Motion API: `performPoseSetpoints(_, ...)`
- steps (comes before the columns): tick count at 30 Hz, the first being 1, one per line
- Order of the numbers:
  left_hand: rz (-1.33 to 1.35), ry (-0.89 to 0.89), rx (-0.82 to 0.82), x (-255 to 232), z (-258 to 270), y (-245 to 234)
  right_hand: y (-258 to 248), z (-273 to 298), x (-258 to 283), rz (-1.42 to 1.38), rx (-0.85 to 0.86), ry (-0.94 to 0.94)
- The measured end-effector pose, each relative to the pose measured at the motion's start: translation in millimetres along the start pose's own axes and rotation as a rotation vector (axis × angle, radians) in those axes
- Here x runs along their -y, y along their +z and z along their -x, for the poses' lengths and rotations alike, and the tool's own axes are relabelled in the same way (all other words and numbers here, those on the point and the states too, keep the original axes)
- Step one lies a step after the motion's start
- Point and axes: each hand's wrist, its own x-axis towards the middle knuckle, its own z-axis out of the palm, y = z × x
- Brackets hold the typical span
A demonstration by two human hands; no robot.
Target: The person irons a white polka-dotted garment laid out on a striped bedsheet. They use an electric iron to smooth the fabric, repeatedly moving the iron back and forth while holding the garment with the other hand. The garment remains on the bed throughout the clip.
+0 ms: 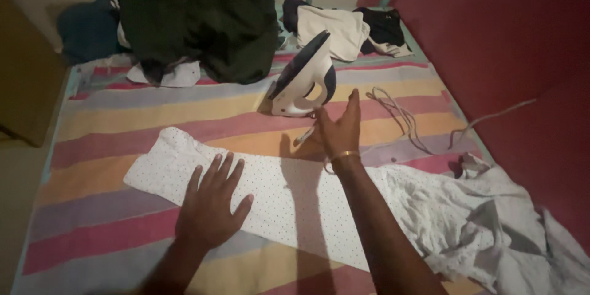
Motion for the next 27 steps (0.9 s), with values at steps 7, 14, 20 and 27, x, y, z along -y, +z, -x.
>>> performPoseSetpoints(7,0.069,-0.027,0.034,-0.7,-1.5,-5.3,25.7,-27.4,-17.6,0.082,0.049,-0.067)
performPoseSetpoints(14,0.083,-0.035,0.059,-0.9,-3.1,-6.7,32.0,-42.2,-18.6,-0.182,0.071,0.242)
performPoseSetpoints(20,0.050,-0.019,0.068,0.0,-4.2,-4.3,1.7,-67.6,14.5,0.111,0.161,-0.082)
performPoseSetpoints(27,0.027,-0.029,0.087,1.6,-2.0,1.1,-122.3,-92.3,72.1,0.933,0.400,-0.610)
